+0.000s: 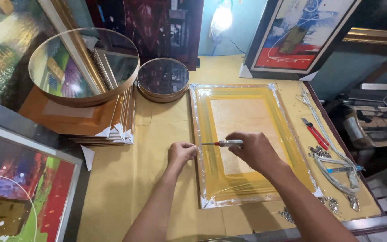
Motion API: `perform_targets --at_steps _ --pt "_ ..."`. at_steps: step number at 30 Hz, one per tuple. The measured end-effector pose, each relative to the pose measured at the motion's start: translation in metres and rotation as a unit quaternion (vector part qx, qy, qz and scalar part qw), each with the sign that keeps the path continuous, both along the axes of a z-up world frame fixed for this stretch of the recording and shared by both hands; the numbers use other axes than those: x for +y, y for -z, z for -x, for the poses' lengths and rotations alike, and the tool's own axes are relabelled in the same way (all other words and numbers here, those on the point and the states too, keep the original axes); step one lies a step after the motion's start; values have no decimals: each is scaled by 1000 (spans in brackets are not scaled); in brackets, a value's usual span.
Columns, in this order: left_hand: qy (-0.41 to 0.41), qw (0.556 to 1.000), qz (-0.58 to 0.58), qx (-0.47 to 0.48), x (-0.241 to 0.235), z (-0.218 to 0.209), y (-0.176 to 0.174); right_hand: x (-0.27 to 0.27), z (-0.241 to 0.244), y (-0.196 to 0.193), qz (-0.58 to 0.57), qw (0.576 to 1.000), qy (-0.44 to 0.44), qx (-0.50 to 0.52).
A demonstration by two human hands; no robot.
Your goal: The person uses a screwdriver to fasten metal hanging hardware onto the back of a wooden picture frame. They position the hardware and tighten screws at multiple points along the frame's edge.
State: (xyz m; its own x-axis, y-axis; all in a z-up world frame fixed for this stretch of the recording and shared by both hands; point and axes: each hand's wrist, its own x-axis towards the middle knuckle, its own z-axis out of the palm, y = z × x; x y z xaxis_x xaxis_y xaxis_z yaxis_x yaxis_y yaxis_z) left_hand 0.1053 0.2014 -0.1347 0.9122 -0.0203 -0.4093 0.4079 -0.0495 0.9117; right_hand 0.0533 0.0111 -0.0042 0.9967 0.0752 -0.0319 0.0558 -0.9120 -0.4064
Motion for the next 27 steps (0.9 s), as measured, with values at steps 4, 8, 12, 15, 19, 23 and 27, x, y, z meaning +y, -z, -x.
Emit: perform_targets --at_steps 4,8,12,15,19,23,27 --pt "47 996 -68 21 -1 -7 -2 6 -6 2 22 1000 -3 15" --pt "75 992 -102 14 -1 -12 0 11 -9 0 31 999 -11 35" --pt "84 989 -123 12 -1 -15 3 14 -10 -1 47 998 -11 41" --pt "95 987 -124 23 1 -12 -8 17 -11 -4 57 996 -14 67" --pt "105 985 -134 23 3 -13 -8 17 -12 -3 63 995 -19 68" --pt "112 983 -142 28 1 -16 -9 18 -12 -6 92 993 -19 77" --pt "130 979 -156 38 1 -17 -15 24 -16 -5 132 988 -57 54"
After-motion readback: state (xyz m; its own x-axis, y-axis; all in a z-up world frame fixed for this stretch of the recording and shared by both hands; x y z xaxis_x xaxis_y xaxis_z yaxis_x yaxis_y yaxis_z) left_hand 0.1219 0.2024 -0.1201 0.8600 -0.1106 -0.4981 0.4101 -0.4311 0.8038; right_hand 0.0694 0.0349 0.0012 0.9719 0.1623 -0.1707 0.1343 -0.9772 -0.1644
